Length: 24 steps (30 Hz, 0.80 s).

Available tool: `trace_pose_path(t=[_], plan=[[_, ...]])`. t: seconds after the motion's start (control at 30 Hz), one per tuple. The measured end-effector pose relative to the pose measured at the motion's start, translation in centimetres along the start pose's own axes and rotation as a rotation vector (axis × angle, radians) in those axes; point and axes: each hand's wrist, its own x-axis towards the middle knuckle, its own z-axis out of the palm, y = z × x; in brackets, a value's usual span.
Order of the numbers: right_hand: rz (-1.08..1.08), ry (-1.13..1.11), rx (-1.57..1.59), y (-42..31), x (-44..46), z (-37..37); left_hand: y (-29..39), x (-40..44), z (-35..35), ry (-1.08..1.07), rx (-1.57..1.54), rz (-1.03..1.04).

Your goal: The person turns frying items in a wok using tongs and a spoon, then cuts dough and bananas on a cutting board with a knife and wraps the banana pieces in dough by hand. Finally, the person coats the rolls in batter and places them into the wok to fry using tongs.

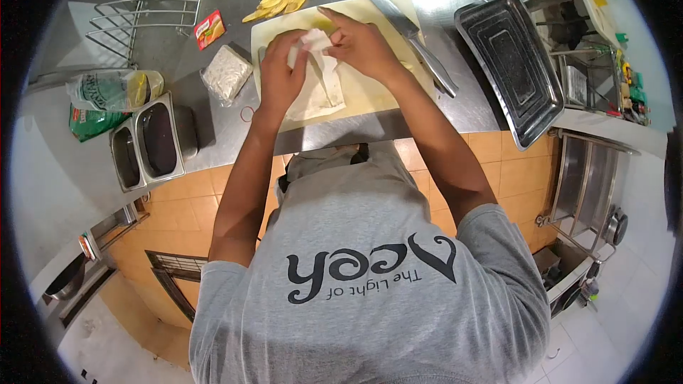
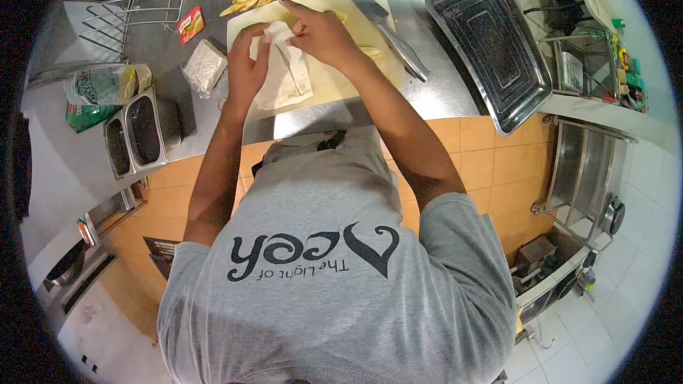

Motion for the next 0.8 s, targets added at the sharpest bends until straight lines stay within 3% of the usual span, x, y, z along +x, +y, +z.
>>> trace_pose_path(t=[0.03,0.13,0.17,0.27,0.8], plan=[[0.012,0.019,0.017,-0.7,-0.3,-0.3,-0.4,-0.3,0.2,0.052,-0.009,-0.027],[-0.008,0.069,0.05,-2.3,-1.2,-1.0,-2.9,-3.1,1.7,-0.047,0.413,0.009],[-0.024,0.085,0.058,-2.8,-1.5,-1.2,-2.8,-4.1,1.8,-0.147,0.461,-0.045],[-0.032,0.049,0.069,-4.7,-2.8,-1.8,-2.8,-4.8,2.3,-0.156,0.614,0.0],[-0.032,0.138,0.158,-8.7,-8.0,-3.3,-3.0,-4.9,2.5,-0.187,0.683,0.014]])
